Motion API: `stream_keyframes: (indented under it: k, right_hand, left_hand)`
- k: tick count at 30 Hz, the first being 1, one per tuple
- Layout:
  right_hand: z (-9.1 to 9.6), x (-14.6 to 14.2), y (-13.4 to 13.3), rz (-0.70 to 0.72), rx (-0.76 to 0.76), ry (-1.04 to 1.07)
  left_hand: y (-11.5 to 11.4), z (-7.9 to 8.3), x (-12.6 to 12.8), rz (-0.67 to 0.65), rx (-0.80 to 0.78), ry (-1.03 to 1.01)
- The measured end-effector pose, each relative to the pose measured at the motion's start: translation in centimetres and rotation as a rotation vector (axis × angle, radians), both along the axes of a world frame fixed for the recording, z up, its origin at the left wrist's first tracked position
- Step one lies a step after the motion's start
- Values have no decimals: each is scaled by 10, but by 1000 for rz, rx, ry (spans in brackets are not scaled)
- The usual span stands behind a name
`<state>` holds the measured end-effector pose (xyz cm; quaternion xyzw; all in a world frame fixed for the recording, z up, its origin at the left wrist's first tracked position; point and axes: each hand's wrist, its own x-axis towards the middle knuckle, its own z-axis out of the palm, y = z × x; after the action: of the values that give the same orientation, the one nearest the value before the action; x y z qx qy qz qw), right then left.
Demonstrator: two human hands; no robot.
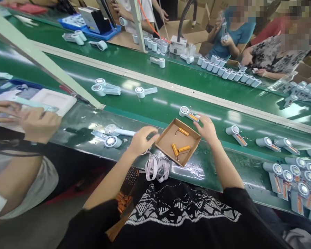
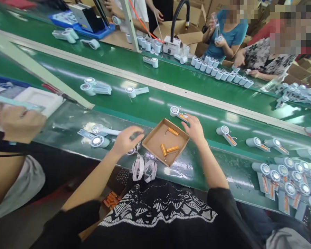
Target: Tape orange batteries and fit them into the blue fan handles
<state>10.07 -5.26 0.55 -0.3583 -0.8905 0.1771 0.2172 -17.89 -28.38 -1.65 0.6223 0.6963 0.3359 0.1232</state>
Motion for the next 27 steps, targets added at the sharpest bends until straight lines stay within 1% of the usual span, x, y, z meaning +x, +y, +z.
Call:
stream_keyframes:
  k: [1, 2, 3, 4, 5, 6, 7, 8, 10, 12, 14, 15, 16, 17, 18, 19, 20, 21, 22, 23, 25, 26, 27]
  right_hand:
    - [2, 10, -25, -2, -28, 133]
    - [3, 18, -53, 52, -71, 202]
    - [4, 24, -83, 146, -110, 234]
    - [3, 27, -113, 278, -148, 234]
    - [1, 27, -141, 434, -177, 198]
    - [-4, 25, -167, 563, -181, 144]
    - [-10, 22, -189, 652, -162, 71]
    - [-19, 18, -205, 684, -123, -11]
    - [-40, 11, -224, 616, -27, -168]
    - [-61, 10, -229, 559, 25, -255]
    - [-80, 17, -230, 614, 17, -241]
    - [-88, 22, -231, 662, -2, -201]
    - [-95, 27, -234, 705, -31, -151]
    - [-102, 33, -238, 736, -72, -100]
    - [-110, 38, -243, 757, -120, -56]
    - [-117, 41, -248, 763, -174, -25]
    - [-125, 43, -252, 737, -233, -10]
    - [-132, 43, -255, 671, -296, -13]
    - [-139, 40, -256, 573, -360, -32]
    - [-145, 37, -255, 463, -426, -64]
    - [-153, 27, -250, 278, -542, -129]
    - [-156, 23, -248, 229, -580, -150]
    - [-157, 21, -246, 204, -597, -160]
  left_hand:
    - [-35, -11, 0, -15, -38, 34]
    - [-65, -23, 3, -21, -92, 84]
    - [-88, -35, 9, 0, -155, 142]
    - [-103, -45, 17, 21, -210, 198]
    - [-113, -54, 26, 47, -250, 246]
    - [-118, -62, 36, 72, -267, 281]
    - [-119, -68, 45, 82, -253, 299]
    - [-120, -74, 55, 75, -214, 296]
    - [-125, -86, 72, 37, -94, 240]
    - [-140, -102, 89, 1, 53, 149]
    - [-162, -122, 107, 20, 174, 44]
    - [-172, -130, 116, 46, 200, -5]
    - [-181, -138, 125, 79, 182, -49]
    - [-186, -142, 132, 110, 108, -84]
    - [-186, -144, 138, 136, -18, -102]
    - [-182, -144, 141, 159, -185, -102]
    - [-174, -142, 142, 182, -360, -92]
    - [-163, -138, 141, 205, -519, -77]
    - [-149, -133, 139, 224, -636, -67]
    - [-135, -129, 136, 231, -692, -68]
    - [-112, -120, 129, 205, -716, -92]
    - [-106, -117, 127, 182, -702, -107]
    - [-104, -114, 124, 160, -688, -122]
